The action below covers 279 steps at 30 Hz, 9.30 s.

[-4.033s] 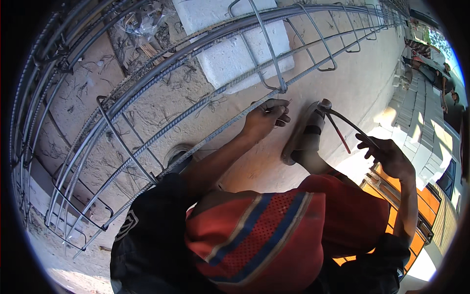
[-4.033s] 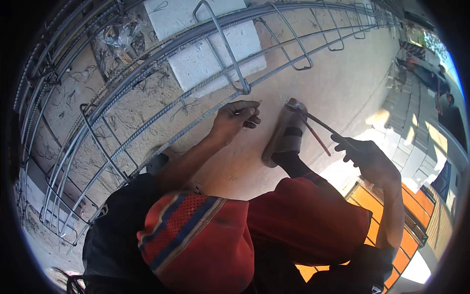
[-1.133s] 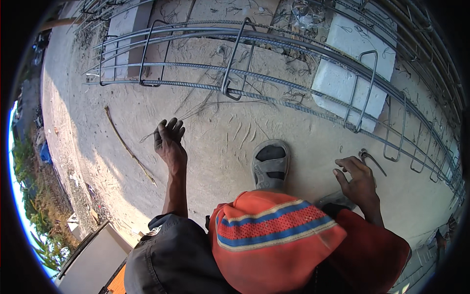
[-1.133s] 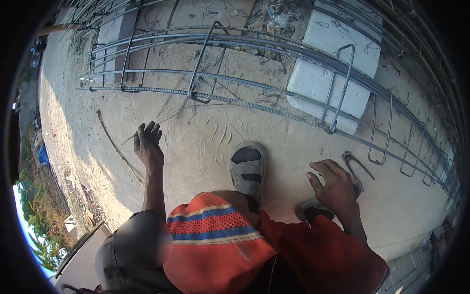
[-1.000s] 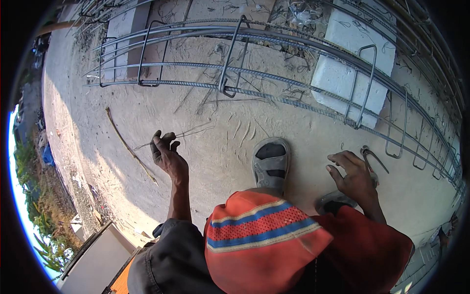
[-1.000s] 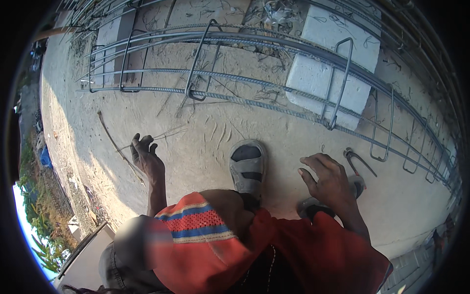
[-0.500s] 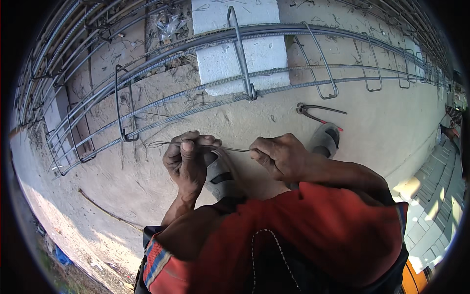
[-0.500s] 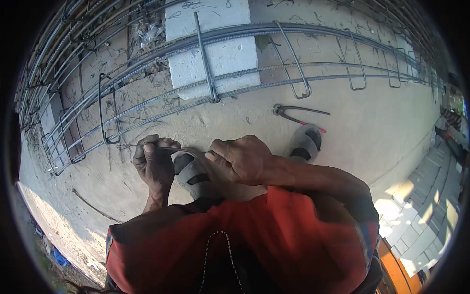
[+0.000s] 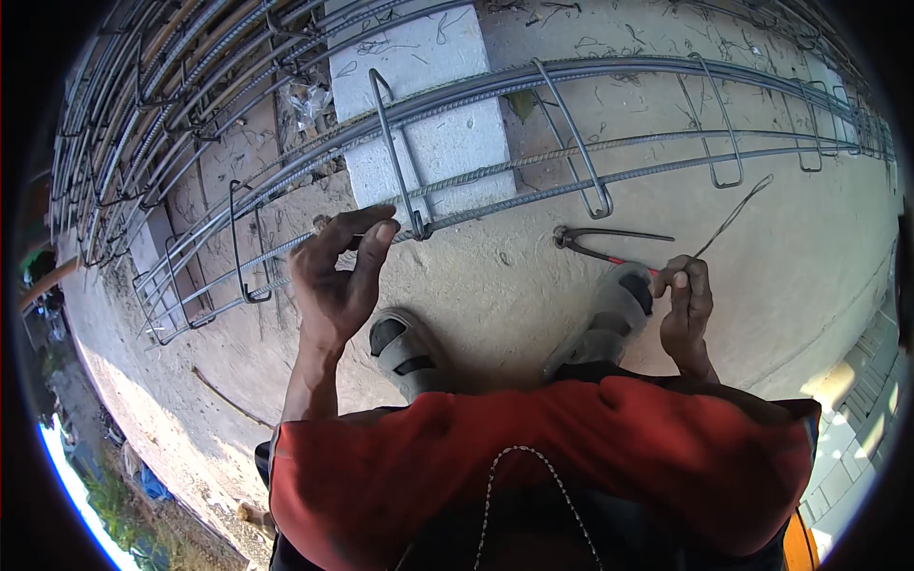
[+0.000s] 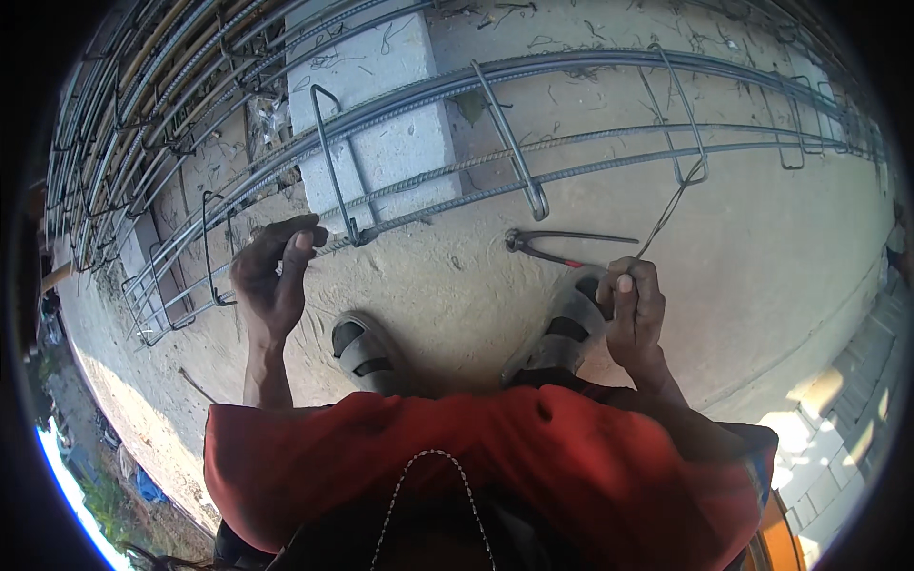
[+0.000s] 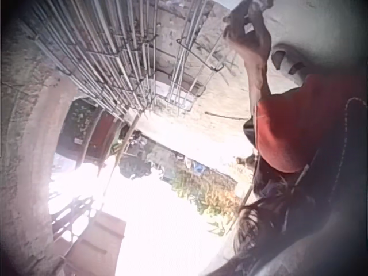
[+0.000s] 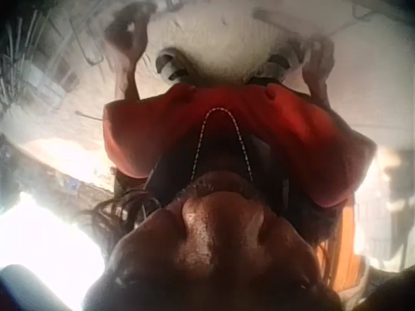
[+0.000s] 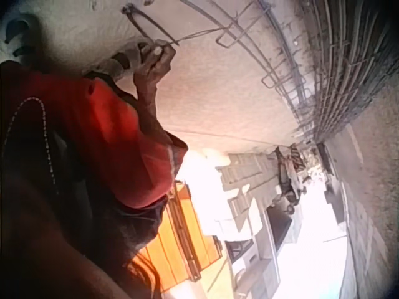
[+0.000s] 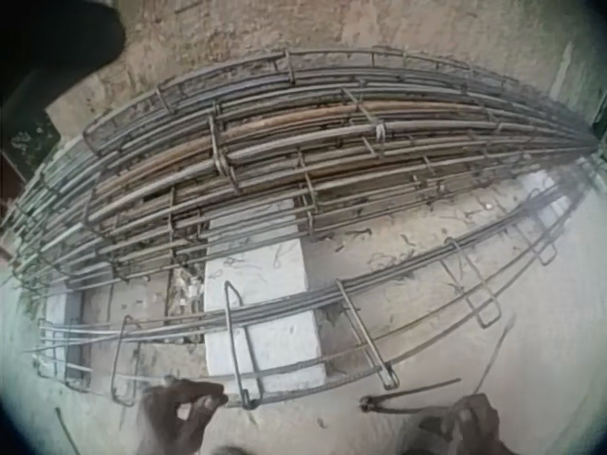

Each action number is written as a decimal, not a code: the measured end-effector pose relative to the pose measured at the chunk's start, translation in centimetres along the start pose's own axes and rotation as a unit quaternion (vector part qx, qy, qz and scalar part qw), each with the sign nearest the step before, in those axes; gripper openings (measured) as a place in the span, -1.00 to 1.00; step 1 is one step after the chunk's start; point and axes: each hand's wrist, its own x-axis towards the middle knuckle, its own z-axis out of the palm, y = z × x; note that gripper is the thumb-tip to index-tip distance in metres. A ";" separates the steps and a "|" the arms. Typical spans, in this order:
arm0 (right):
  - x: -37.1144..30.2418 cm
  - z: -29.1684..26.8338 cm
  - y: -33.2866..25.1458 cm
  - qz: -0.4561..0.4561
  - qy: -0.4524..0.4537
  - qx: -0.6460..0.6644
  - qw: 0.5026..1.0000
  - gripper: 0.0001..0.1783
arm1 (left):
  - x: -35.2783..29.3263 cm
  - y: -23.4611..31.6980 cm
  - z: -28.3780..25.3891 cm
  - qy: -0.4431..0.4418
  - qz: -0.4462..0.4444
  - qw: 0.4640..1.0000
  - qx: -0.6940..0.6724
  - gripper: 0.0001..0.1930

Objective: The person secures steel rebar components together by hand-tying wire around the intersections, using pliers to twist and cut the wire to form a structural cage.

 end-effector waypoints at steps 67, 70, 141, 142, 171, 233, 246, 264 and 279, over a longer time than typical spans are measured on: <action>7.8 5.3 2.9 -0.071 0.092 -0.273 0.955 -0.65 | 2.3 0.3 8.5 -0.065 0.162 0.963 0.207 -0.45; 8.3 5.1 3.2 -0.130 0.066 -0.305 0.941 -0.64 | 1.8 -1.2 8.0 -0.079 0.124 0.961 0.233 -0.53; 6.7 -3.0 -3.4 0.085 0.033 -0.241 0.966 -0.51 | 6.6 3.3 20.8 -0.248 0.141 0.955 0.081 -0.75; 7.0 -3.9 -2.9 0.078 0.020 -0.240 0.968 -0.51 | 6.7 3.3 20.6 -0.252 0.136 0.954 0.091 -0.75; 14.5 -9.2 3.9 -0.029 -0.013 0.072 0.997 -0.76 | 7.3 6.4 20.6 -0.267 -0.016 0.937 0.224 -0.64; 16.3 -6.6 0.3 -0.104 -0.259 -0.144 0.949 -0.85 | 2.1 0.6 26.1 0.182 0.087 0.979 0.008 -0.80; 12.9 -4.6 5.1 -0.164 -0.182 -0.117 0.962 -0.71 | 1.0 3.1 26.8 0.098 -0.101 0.978 -0.152 -0.80; 14.5 0.0 11.7 -0.249 -0.127 -0.099 0.955 -0.93 | 1.7 1.7 28.4 0.154 0.129 0.974 0.099 -0.81; 13.2 -1.3 8.8 -0.187 0.047 -0.190 0.963 -0.71 | 1.4 2.5 28.0 0.115 0.056 0.990 0.064 -0.87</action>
